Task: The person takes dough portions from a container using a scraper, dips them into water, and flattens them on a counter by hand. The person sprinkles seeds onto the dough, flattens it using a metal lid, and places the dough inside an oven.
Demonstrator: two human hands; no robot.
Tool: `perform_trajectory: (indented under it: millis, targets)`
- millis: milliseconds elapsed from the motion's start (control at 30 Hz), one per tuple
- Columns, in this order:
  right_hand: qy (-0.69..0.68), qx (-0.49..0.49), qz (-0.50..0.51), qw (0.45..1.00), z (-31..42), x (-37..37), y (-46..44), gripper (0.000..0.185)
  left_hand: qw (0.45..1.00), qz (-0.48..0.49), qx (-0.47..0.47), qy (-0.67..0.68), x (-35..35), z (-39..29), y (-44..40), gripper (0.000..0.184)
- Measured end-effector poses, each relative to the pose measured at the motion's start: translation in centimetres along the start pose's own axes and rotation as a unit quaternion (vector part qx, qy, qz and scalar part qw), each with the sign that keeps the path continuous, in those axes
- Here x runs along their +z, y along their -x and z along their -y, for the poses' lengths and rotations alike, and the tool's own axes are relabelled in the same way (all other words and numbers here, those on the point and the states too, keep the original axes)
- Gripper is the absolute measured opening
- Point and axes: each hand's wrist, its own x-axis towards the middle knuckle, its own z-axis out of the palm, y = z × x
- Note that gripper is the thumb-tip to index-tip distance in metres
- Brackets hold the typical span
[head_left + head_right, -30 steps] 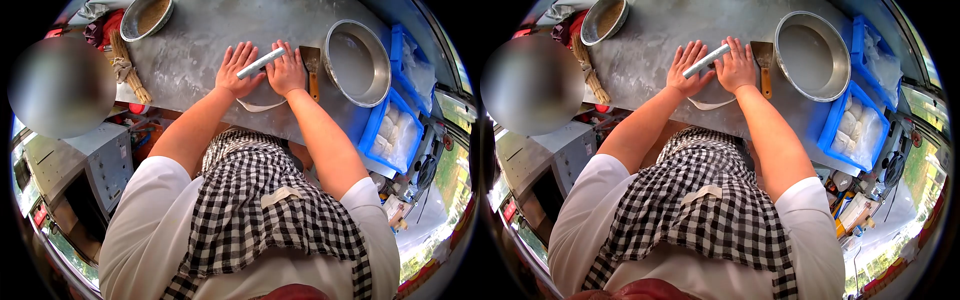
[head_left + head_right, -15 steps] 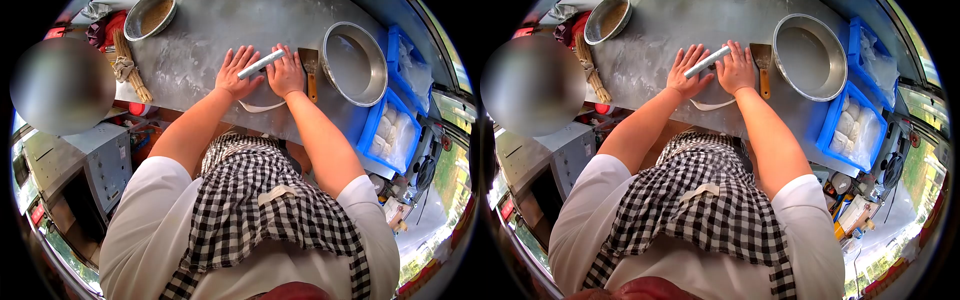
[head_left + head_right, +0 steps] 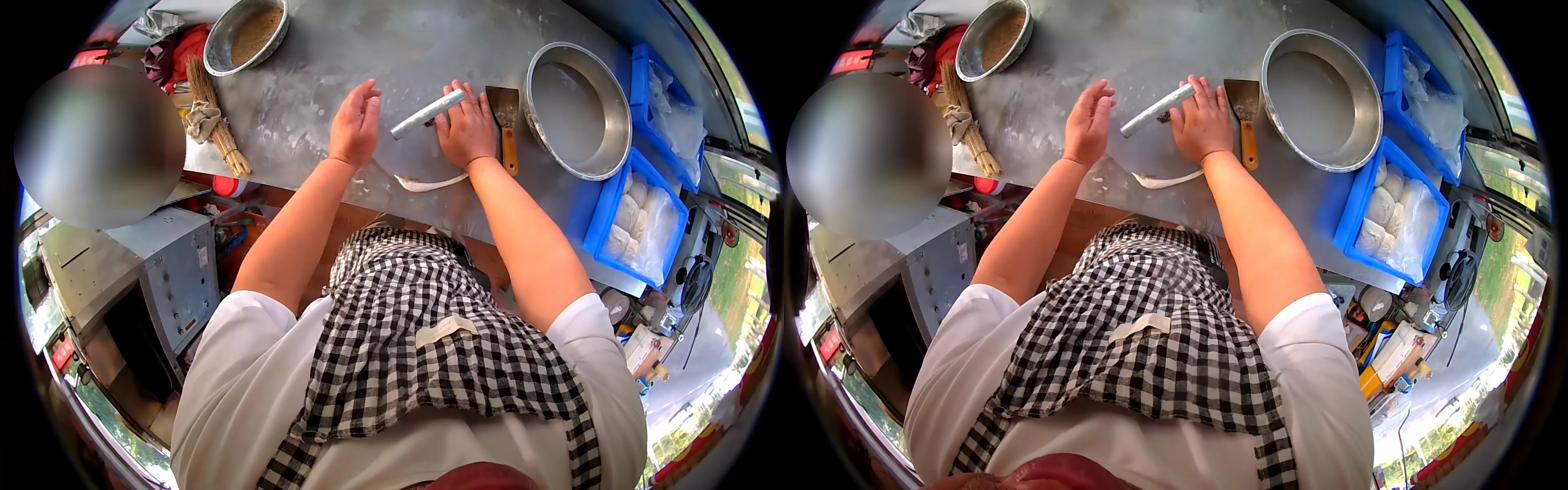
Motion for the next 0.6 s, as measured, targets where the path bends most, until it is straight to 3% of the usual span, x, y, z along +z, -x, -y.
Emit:
perform_trajectory:
  millis: [33, 200, 333, 400, 533, 600]
  targets:
    - [-0.001, 0.001, 0.003, 1.0, 0.1, -0.1, 0.0, 0.06, 1.0, 0.001, 0.013, 0.004, 0.1, -1.0, 0.0, 0.043]
    - [0.003, 0.005, 0.023, 1.0, -0.1, -0.2, -0.3, 0.06, 0.954, 0.222, -0.017, -0.2, 2.3, -6.9, 0.7, 0.035]
    - [-0.068, 0.044, 0.048, 0.996, -0.7, -1.5, -0.6, 0.055, 0.962, 0.178, -0.009, -0.206, 3.1, -6.3, 0.3, 0.028]
    - [-0.11, 0.038, -0.011, 0.993, -1.2, -2.6, 0.6, 0.052, 0.964, 0.159, -0.001, -0.212, 3.2, -6.0, 0.6, 0.025]
    - [-0.18, 0.061, -0.098, 0.977, -0.8, -6.3, 2.8, 0.048, 0.959, 0.097, 0.12, -0.236, 1.3, -7.9, -0.2, 0.023]
    - [-0.188, 0.06, -0.136, 0.971, -0.3, -8.0, 3.9, 0.045, 0.972, 0.073, 0.127, -0.185, -1.2, -9.1, -2.2, 0.023]
